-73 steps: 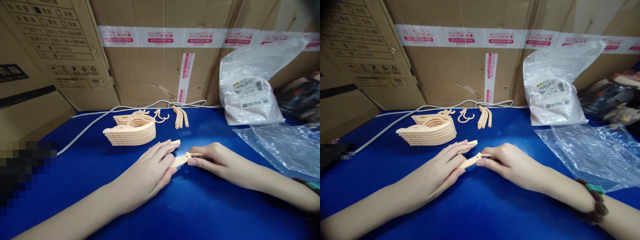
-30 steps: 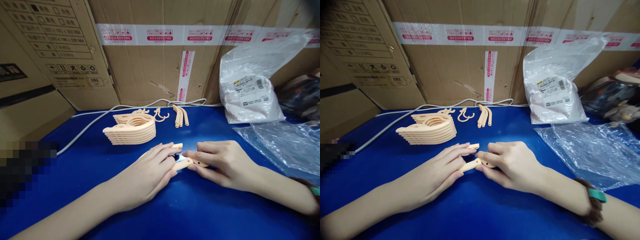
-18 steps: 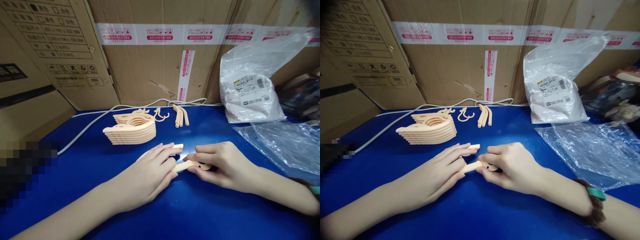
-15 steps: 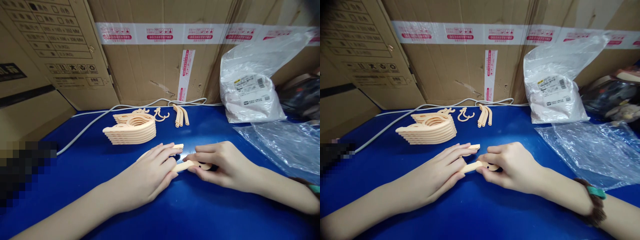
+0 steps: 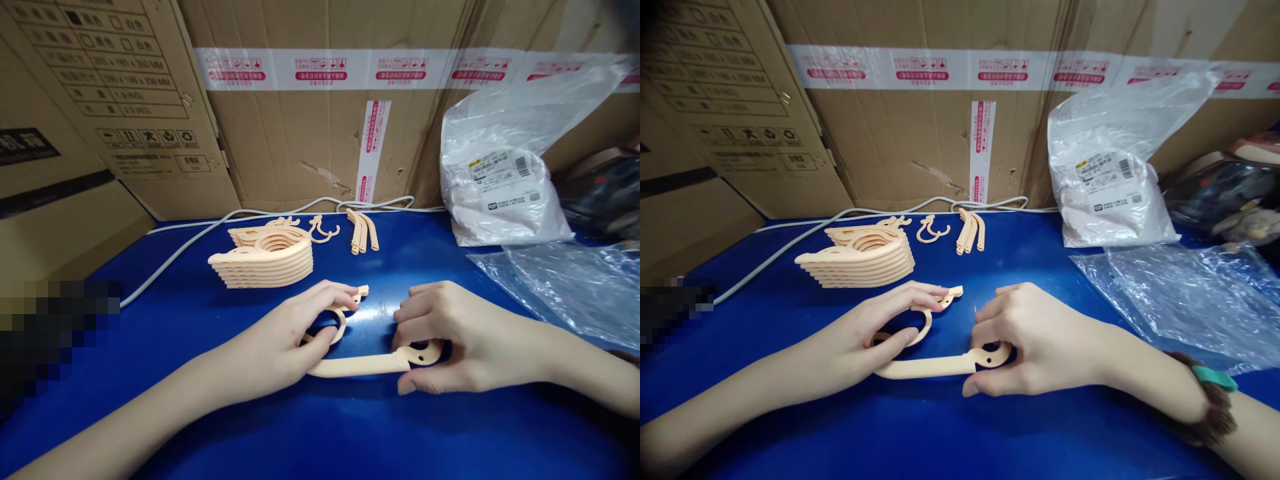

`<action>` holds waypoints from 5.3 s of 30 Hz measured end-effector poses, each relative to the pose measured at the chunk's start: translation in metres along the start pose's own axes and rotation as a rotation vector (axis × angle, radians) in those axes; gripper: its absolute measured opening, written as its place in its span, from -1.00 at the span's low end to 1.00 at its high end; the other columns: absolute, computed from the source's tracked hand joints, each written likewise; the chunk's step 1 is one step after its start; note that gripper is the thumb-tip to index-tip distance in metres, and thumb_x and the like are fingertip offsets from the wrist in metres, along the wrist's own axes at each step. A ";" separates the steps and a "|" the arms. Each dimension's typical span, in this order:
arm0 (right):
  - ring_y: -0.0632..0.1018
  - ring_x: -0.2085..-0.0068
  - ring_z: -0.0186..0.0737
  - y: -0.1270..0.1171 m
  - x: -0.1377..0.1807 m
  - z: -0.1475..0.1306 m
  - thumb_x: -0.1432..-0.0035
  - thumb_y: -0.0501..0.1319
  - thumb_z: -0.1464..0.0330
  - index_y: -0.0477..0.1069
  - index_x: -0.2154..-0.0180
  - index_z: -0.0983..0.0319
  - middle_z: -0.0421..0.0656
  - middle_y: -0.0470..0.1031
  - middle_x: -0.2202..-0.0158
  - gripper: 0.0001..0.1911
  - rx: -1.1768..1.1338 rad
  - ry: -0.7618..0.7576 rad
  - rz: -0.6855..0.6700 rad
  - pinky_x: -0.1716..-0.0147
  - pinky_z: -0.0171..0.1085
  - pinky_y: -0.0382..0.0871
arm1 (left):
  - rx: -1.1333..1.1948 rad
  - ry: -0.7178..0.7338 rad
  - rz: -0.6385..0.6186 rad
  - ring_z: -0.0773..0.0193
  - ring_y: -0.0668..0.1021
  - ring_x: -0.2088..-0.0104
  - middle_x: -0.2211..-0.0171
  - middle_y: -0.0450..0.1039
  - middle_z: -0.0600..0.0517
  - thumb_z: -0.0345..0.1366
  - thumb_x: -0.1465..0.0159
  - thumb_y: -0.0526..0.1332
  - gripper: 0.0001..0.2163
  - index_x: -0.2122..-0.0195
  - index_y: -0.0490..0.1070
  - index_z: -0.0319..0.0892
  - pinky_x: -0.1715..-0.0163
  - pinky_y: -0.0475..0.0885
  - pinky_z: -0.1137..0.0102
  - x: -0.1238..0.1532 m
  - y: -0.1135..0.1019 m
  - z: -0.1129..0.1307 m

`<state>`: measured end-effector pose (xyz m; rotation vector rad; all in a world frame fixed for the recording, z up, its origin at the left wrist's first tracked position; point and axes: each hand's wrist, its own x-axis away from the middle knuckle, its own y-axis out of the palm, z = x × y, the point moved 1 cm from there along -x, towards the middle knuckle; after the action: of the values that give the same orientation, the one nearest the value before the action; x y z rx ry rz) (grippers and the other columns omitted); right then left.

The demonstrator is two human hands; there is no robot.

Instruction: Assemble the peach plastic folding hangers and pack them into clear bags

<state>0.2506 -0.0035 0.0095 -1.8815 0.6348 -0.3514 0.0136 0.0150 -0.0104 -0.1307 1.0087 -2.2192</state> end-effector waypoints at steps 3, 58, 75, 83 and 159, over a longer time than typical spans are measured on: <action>0.37 0.41 -0.34 -0.002 0.001 0.000 -0.20 0.27 0.15 0.48 0.38 0.20 -0.27 0.41 0.49 -0.74 0.011 -0.003 -0.036 0.34 -0.29 0.15 | -0.020 0.051 0.011 0.23 0.39 -0.19 -0.18 0.35 -0.05 -0.50 -0.35 0.04 -0.68 -0.08 0.32 -0.12 -0.20 0.29 0.26 -0.002 0.000 -0.009; 0.46 0.21 -0.29 0.006 0.001 -0.033 -0.04 0.19 0.61 0.35 0.28 0.20 -0.21 0.46 0.20 -0.77 -0.099 -0.018 -0.129 0.20 -0.30 0.29 | -0.502 -0.024 0.273 0.27 0.54 0.12 0.12 0.51 0.09 -0.40 -0.37 0.13 -0.86 0.18 0.47 -0.09 0.16 0.41 0.39 -0.001 0.004 -0.010; 0.48 0.12 -0.21 0.007 -0.002 -0.007 -0.23 0.08 0.56 0.34 0.28 0.20 -0.11 0.48 0.15 -0.83 -0.092 0.005 -0.009 0.13 -0.24 0.33 | -0.209 -0.028 0.209 0.31 0.50 0.14 0.15 0.49 0.07 -0.38 -0.36 0.16 -0.89 0.15 0.45 -0.10 0.18 0.36 0.42 -0.002 0.005 -0.016; 0.48 0.12 -0.25 0.008 -0.003 -0.001 -0.28 0.06 0.54 0.34 0.28 0.19 -0.15 0.50 0.16 -0.84 -0.043 -0.001 0.048 0.09 -0.22 0.28 | -0.221 -0.049 0.180 0.29 0.51 0.14 0.14 0.48 0.08 -0.38 -0.33 0.18 -0.88 0.15 0.46 -0.07 0.21 0.36 0.41 -0.002 0.004 -0.014; 0.30 0.42 -0.35 -0.002 -0.005 0.007 -0.08 0.31 0.08 0.52 0.27 0.31 -0.20 0.42 0.42 -0.60 -0.992 0.602 0.211 0.41 -0.33 0.14 | -0.633 0.177 0.186 0.15 0.35 -0.21 -0.23 0.26 -0.11 -0.11 -0.26 0.27 -0.38 -0.27 0.11 -0.21 -0.20 0.30 0.29 0.007 -0.009 0.003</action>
<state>0.2510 0.0050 0.0094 -2.6084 1.6199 -0.5262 0.0039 0.0131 -0.0033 -0.1149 1.7211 -1.7015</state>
